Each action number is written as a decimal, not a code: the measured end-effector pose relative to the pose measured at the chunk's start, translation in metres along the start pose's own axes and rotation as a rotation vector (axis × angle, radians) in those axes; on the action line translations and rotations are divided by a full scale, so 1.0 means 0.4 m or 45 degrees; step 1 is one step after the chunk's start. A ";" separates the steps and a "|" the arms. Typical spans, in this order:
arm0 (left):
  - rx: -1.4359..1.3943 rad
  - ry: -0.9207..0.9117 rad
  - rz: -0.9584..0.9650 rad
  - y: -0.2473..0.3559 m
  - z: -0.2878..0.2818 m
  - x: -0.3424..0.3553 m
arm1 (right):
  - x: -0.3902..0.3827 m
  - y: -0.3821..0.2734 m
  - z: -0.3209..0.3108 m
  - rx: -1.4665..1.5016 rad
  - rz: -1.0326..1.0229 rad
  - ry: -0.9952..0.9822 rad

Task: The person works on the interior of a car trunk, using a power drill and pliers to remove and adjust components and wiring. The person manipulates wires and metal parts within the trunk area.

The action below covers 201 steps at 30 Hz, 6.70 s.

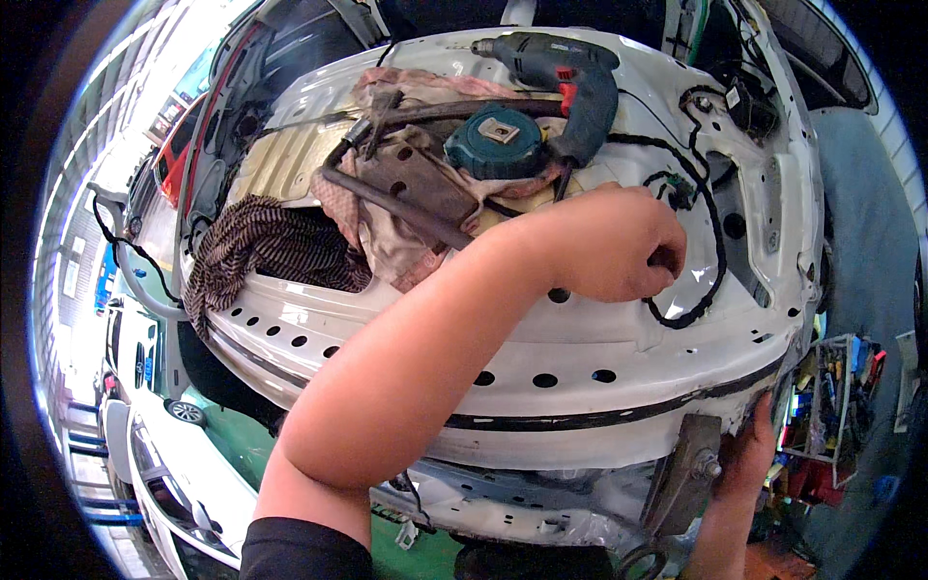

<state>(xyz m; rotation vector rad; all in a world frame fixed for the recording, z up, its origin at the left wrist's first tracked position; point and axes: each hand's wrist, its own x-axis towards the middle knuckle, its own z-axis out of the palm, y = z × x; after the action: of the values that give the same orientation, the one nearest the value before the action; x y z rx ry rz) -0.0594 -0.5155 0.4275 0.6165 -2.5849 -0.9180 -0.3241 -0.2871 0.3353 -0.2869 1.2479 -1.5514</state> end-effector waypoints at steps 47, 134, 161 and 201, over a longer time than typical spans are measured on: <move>0.025 0.006 0.016 -0.006 -0.002 -0.006 | 0.004 0.010 0.008 0.026 -0.014 -0.075; -0.982 0.873 0.072 0.572 0.297 -0.444 | -0.069 -0.209 0.304 -1.611 -1.145 -0.196; -2.827 1.096 -0.342 0.389 0.337 -0.566 | 0.033 -0.076 0.364 -2.099 -1.195 -0.189; -2.964 0.906 -0.274 0.286 0.588 -0.453 | 0.056 -0.097 0.384 -2.031 -1.141 -0.555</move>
<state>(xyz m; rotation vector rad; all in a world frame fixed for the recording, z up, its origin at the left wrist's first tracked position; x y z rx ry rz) -0.0406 -0.2246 0.2999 0.2204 0.1012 -2.1462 -0.2448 -0.3951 0.4225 -2.2766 1.8198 -0.6235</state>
